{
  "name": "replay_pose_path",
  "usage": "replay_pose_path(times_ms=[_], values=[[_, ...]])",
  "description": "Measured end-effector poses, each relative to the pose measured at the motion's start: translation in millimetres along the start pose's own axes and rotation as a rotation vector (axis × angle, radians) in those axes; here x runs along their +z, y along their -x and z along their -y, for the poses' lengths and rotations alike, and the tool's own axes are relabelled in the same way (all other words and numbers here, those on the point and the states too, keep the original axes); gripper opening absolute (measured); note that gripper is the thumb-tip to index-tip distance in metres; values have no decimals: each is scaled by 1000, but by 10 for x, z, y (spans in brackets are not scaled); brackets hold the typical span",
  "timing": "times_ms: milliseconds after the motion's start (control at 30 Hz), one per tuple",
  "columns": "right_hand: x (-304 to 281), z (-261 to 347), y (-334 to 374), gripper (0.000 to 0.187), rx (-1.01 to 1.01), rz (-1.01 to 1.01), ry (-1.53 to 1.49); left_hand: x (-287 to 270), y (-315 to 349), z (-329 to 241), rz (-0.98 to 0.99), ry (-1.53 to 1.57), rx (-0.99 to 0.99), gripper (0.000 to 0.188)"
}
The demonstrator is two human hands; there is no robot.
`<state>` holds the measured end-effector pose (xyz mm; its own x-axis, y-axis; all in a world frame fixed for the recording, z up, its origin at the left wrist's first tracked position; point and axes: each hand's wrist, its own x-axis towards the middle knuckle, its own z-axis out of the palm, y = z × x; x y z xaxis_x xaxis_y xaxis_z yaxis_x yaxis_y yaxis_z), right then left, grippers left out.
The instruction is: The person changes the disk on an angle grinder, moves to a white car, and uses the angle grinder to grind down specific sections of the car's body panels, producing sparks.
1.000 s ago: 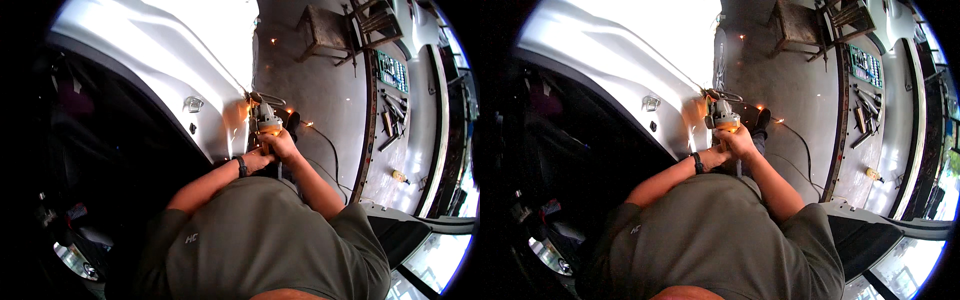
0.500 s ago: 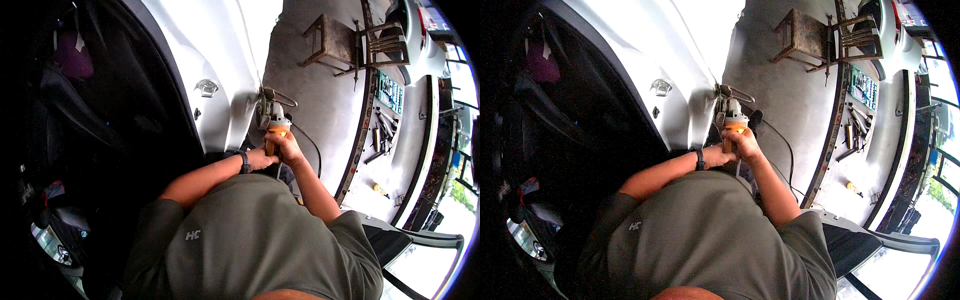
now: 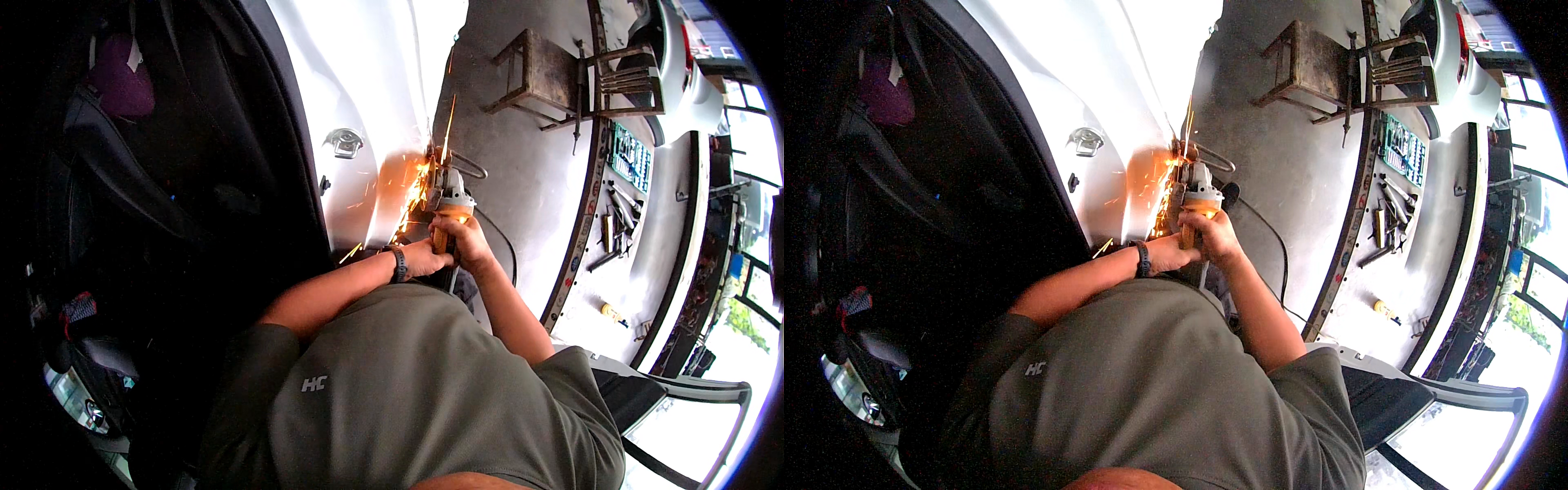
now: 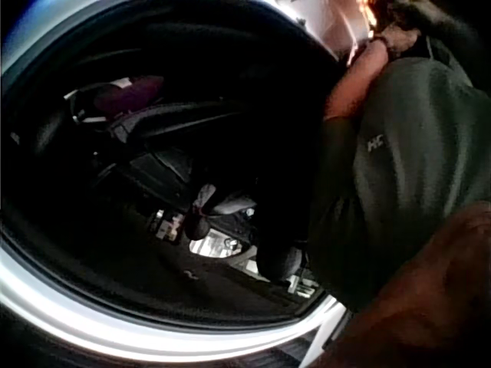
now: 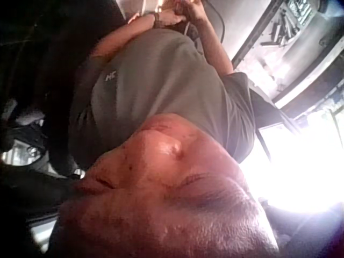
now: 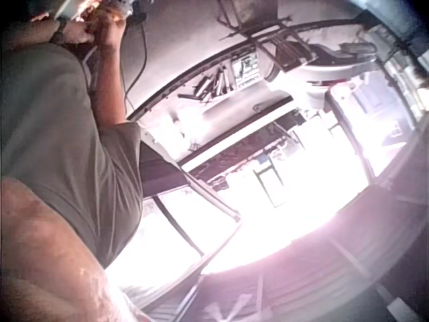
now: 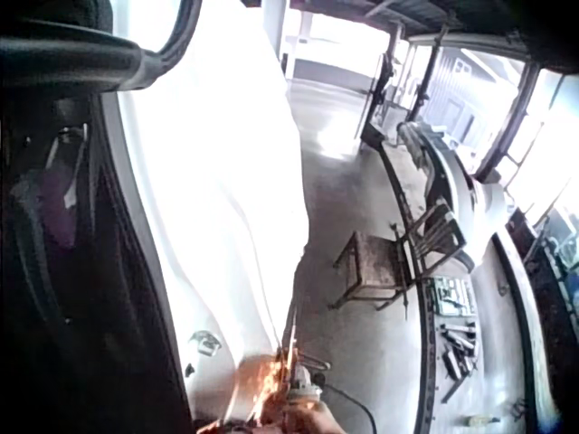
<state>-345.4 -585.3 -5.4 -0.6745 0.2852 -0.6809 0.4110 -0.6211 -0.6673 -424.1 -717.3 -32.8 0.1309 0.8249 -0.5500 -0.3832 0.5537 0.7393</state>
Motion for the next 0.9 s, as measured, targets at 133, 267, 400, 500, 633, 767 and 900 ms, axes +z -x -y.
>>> replay_pose_path(times_ms=[133, 267, 400, 500, 633, 767, 900], values=[[111, 65, 67, 25, -18, -16, -44, -9, 62, -42, -21, 21, -6, 42], [85, 61, 50, 29, -28, -18, -5, -4, 101, -89, 9, 119, -138, 40], [161, 32, 52, 24, -90, -36, -29, -113, -23, 224, -53, -96, 45, 34], [135, 16, 35, 23, -117, -42, -41, -36, -6, 272, -75, 29, 188, 33], [37, -120, -66, 21, -138, -29, 9, -9, -70, 238, -87, 96, 102, 33], [163, 31, 37, 25, -100, -50, -23, -195, -124, 408, -74, -178, 39, 29], [139, -25, 17, 28, -154, -69, 21, -82, -150, 462, -153, -120, 54, 22]])
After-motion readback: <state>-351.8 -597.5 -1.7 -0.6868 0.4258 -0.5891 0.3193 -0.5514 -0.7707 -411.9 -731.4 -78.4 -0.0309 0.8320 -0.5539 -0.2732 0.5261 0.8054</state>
